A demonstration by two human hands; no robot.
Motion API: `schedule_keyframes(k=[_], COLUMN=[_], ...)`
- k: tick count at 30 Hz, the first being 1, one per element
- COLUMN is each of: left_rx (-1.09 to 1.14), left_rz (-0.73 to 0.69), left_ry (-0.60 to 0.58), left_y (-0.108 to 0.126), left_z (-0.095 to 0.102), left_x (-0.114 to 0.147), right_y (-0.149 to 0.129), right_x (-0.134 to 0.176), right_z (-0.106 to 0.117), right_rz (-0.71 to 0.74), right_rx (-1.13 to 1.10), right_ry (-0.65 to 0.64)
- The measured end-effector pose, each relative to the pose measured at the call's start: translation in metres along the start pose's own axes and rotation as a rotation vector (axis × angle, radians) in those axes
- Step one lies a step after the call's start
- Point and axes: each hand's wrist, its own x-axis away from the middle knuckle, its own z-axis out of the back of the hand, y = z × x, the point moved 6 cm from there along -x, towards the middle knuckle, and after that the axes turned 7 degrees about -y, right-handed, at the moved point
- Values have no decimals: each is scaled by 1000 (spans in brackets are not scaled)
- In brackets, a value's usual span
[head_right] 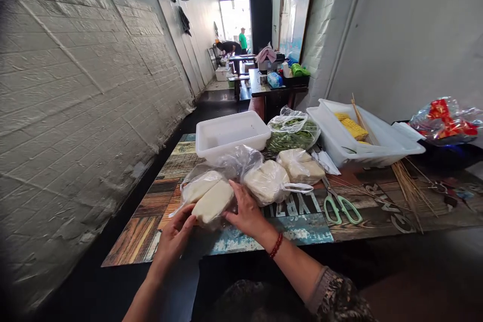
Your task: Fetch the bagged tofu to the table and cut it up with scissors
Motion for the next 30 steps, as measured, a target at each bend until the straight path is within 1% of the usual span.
schedule_keyframes(k=[3,5,8,11,15,17,19,21,23,25,28,30], left_rx=[-97,-193,-308,-353,-409,-458,-510,-565,-607,-621,-622,-633], left_rz=[20,-7,-91,-147,-148,-169,-176,-157,-125,-109,-141,-202], left_ry=[85,142,142,127,160,200,247,259,233,200,155,171], left_y=[-6,-6,-2,-1,-4,-2,0,1,0,0,6,14], left_z=[11,19,26,31,39,42,46,48,49,49,49,50], left_x=[-1,-2,-3,-5,-4,-2,-1,-2,-5,-10,-14,-14], right_y=[3,10,21,27,34,36,37,36,30,16,-18,-41], right_x=[2,3,3,4,9,12,15,17,18,17,10,3], right_z=[-2,-4,-7,-8,-4,-3,-4,-5,-3,5,21,27], right_rz=[10,-26,-82,-111,-186,-205,-206,-198,-181,-116,61,174], right_rx=[-27,-28,-8,8,36,40,41,46,55,84,178,237], right_ry=[-36,-16,23,38,99,119,121,106,87,89,141,131])
